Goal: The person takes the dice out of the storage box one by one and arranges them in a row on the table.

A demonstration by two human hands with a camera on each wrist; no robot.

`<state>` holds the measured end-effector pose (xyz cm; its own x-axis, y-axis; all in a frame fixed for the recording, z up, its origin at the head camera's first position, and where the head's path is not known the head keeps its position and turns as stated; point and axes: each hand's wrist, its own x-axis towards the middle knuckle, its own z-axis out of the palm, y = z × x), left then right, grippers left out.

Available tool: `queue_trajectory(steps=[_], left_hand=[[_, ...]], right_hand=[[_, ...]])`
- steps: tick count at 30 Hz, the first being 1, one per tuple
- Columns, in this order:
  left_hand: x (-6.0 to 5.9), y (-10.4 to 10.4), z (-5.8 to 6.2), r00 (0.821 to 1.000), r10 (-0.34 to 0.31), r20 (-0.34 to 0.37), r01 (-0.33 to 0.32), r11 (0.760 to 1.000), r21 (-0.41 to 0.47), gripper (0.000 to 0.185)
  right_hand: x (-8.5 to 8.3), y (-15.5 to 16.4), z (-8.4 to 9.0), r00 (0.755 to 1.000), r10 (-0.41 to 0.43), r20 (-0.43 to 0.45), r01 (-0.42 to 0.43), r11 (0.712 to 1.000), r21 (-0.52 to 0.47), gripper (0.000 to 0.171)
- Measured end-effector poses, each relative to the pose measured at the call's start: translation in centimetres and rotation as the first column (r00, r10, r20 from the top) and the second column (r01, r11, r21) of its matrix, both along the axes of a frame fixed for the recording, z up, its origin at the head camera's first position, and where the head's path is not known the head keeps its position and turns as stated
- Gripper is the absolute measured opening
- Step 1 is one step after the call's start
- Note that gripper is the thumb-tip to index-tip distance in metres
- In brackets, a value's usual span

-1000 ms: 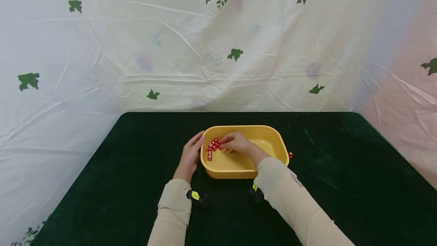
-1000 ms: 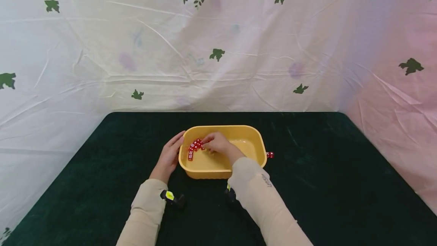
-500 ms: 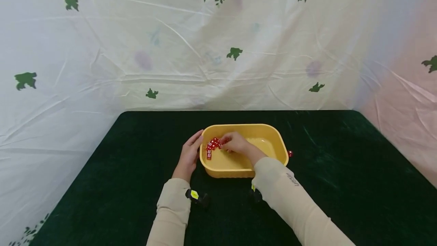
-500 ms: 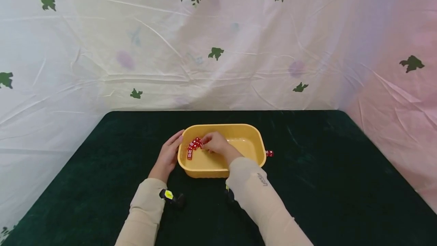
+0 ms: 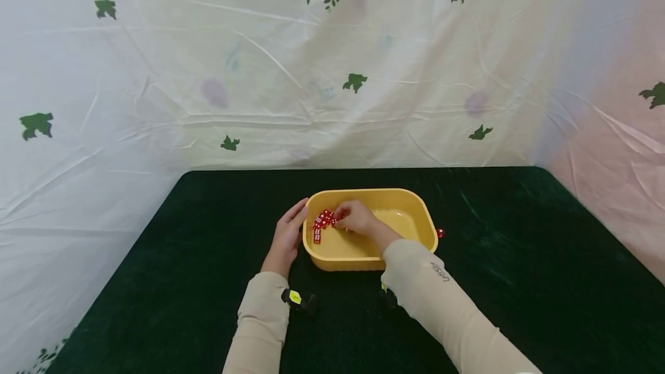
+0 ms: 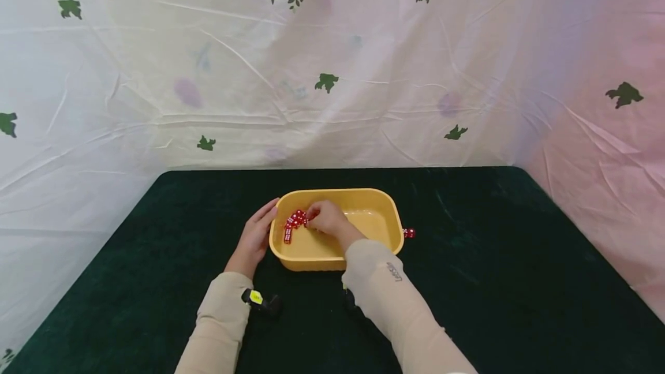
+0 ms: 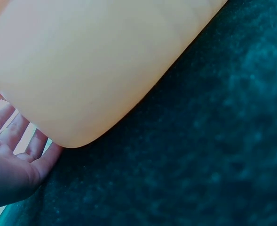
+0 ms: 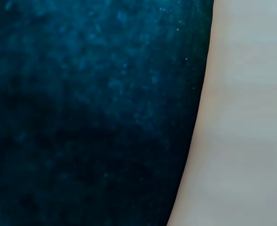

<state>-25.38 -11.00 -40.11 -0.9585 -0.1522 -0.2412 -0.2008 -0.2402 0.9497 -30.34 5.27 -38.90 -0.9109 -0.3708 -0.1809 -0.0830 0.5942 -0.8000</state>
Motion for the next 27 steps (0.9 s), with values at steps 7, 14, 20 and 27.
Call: queue_trajectory(steps=[7,14,20,27], left_hand=[[0.3,0.2,-0.2,1.0,0.012,-0.002,-0.012,1.0,-0.006,0.035],[0.6,0.4,-0.5,1.0,0.017,0.003,-0.017,1.0,-0.019,0.036],[0.9,0.5,-0.7,1.0,0.022,0.001,-0.022,1.0,-0.021,0.035],[1.2,0.6,-0.7,1.0,0.027,-0.01,-0.027,0.999,-0.023,0.035]], right_hand=[[0.2,0.1,-0.3,0.999,0.02,-0.025,-0.019,1.0,0.014,0.012],[0.5,0.3,-0.4,0.999,0.033,-0.025,-0.032,0.999,0.025,0.011],[0.8,0.5,-0.4,0.999,0.038,-0.027,-0.038,0.999,0.014,0.01],[1.2,0.7,0.2,0.998,0.049,-0.031,-0.049,0.999,-0.01,0.01]])
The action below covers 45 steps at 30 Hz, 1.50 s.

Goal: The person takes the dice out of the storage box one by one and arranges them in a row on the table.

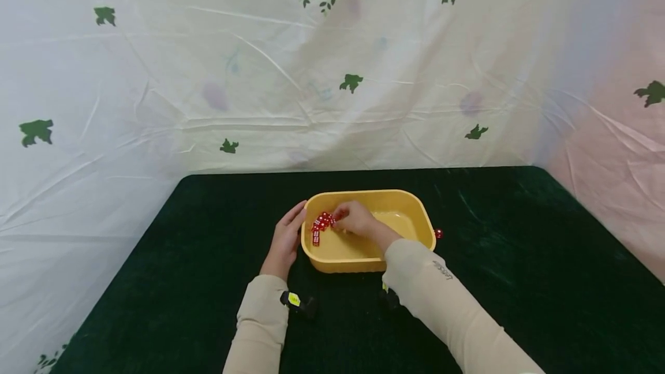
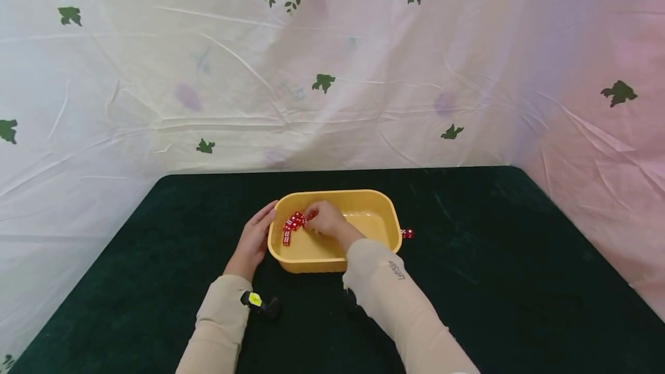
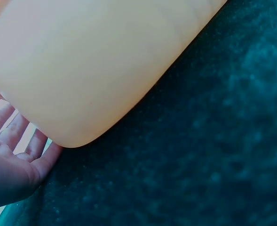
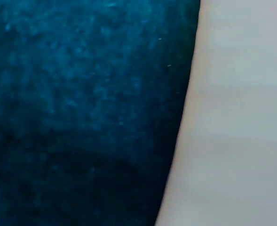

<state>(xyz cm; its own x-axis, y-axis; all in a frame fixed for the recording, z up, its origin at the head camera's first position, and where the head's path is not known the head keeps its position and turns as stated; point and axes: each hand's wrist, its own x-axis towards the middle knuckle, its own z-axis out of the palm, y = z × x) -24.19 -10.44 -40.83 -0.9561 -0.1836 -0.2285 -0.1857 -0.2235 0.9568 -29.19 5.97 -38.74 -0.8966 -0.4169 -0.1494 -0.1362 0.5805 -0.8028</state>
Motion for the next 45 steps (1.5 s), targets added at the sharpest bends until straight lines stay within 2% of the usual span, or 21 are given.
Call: queue_trajectory(steps=[5,9,20,29,35,45], left_hand=[[-0.1,-0.2,-0.1,1.0,0.009,0.003,-0.009,1.0,0.004,0.034],[-0.1,-0.2,-0.1,1.0,0.013,0.006,-0.013,1.0,0.007,0.034],[-0.2,-0.2,0.0,1.0,0.011,-0.017,-0.01,1.0,0.011,0.036],[-0.2,-0.2,-0.2,1.0,0.0,-0.017,0.0,1.0,0.01,0.036],[-0.2,-0.2,-0.2,1.0,0.0,-0.024,0.001,1.0,0.012,0.037],[-0.3,-0.1,-0.1,1.0,0.007,-0.026,-0.006,1.0,0.015,0.036]], right_hand=[[0.0,0.0,0.7,0.999,0.029,-0.015,-0.03,0.999,-0.026,0.011],[0.0,0.3,1.6,0.995,0.061,-0.082,-0.062,0.998,-0.002,0.012],[0.5,2.9,4.9,0.983,0.114,-0.143,-0.124,0.99,-0.066,0.014],[0.7,6.3,6.2,0.981,0.085,-0.177,-0.093,0.995,-0.038,0.016],[0.7,9.1,6.8,0.983,0.025,-0.183,-0.031,0.999,-0.03,0.015],[0.2,14.7,6.7,0.986,-0.058,-0.154,0.049,0.997,-0.063,0.025]])
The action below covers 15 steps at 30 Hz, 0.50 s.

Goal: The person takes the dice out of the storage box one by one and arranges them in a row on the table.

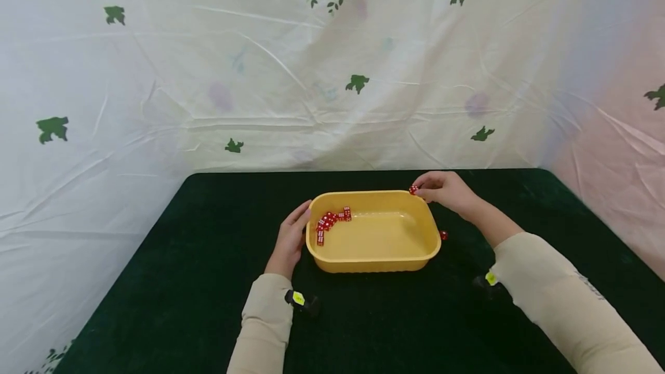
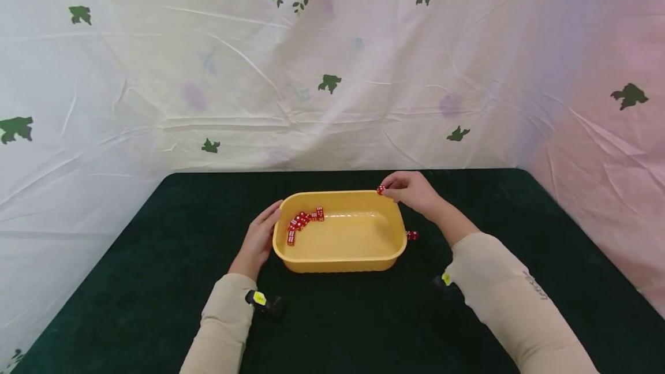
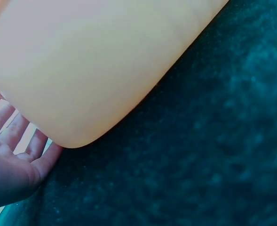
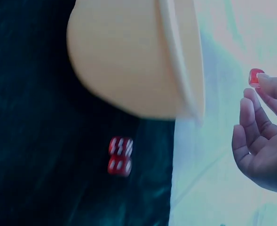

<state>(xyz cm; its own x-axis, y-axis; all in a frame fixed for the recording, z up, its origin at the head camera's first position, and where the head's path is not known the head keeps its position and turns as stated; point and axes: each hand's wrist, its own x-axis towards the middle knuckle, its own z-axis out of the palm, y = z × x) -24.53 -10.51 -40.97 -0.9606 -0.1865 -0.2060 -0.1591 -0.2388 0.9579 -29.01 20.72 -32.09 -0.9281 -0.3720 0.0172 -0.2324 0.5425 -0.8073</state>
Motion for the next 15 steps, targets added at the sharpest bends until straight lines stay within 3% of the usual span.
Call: queue_trajectory(steps=[15], left_hand=[[-0.4,-0.1,-0.5,1.0,-0.001,-0.027,0.001,1.0,-0.001,0.036]], right_hand=[[1.4,5.7,-3.4,0.996,-0.067,0.064,0.068,0.998,-0.013,0.031]])
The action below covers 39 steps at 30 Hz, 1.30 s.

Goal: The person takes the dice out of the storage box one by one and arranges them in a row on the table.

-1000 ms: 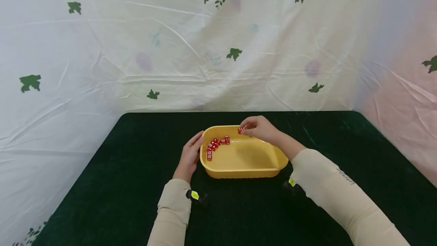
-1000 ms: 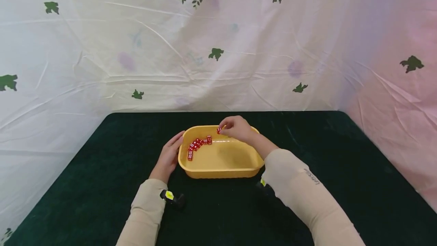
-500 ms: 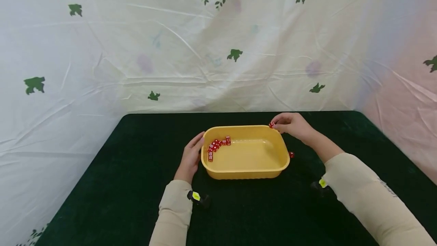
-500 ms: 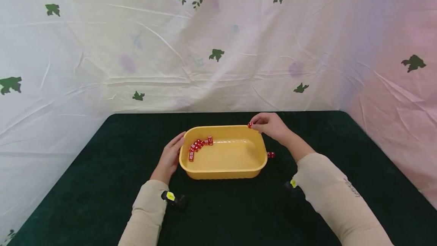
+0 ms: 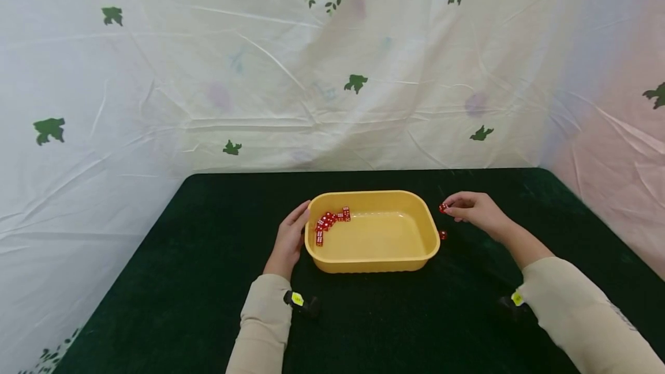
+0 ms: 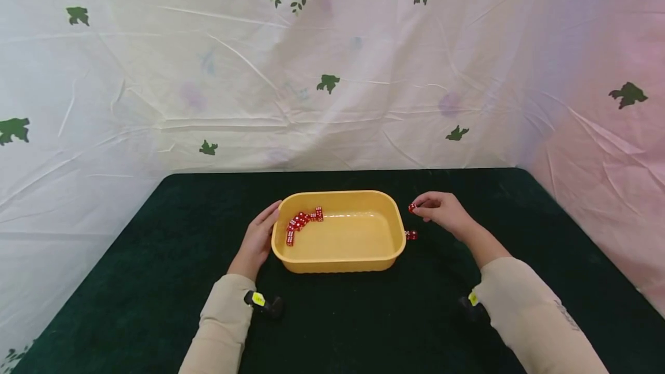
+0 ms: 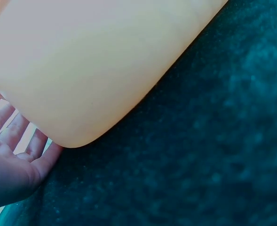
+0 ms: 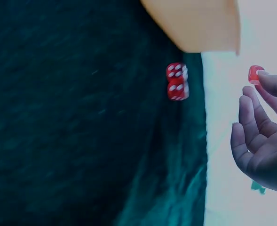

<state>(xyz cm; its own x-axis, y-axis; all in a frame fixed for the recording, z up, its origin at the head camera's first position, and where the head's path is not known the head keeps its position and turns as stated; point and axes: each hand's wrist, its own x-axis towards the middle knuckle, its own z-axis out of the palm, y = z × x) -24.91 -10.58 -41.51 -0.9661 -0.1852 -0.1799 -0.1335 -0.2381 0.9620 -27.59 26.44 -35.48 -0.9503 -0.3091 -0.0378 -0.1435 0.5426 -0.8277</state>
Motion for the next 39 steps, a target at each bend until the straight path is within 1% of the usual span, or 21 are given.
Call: queue_trajectory(steps=[4,9,15,20,26,39], left_hand=[[0.1,-0.1,0.1,1.0,0.001,0.009,-0.001,1.0,0.001,0.035],[0.1,-0.2,0.2,1.0,0.003,0.012,-0.003,1.0,0.0,0.037],[0.1,-0.2,0.2,1.0,0.01,0.024,-0.01,1.0,-0.002,0.037],[0.2,-0.2,0.2,1.0,0.007,0.024,-0.007,1.0,0.003,0.037],[0.3,-0.2,0.2,1.0,0.004,0.025,-0.004,1.0,-0.006,0.036],[0.2,-0.2,0.2,1.0,-0.006,0.015,0.006,1.0,0.001,0.037]], right_hand=[[0.2,0.8,-1.1,0.999,-0.009,0.043,0.009,1.0,0.003,0.031],[0.4,1.5,-2.2,0.998,-0.008,0.067,0.008,1.0,0.004,0.033],[0.6,1.9,-3.3,0.995,-0.023,0.101,0.024,1.0,0.0,0.033],[0.7,2.2,-4.1,0.992,-0.018,0.122,0.02,1.0,-0.009,0.032],[0.8,2.3,-4.5,0.991,-0.016,0.131,0.018,1.0,-0.013,0.031],[1.1,2.1,-4.9,0.991,-0.033,0.127,0.028,0.999,0.041,0.03]])
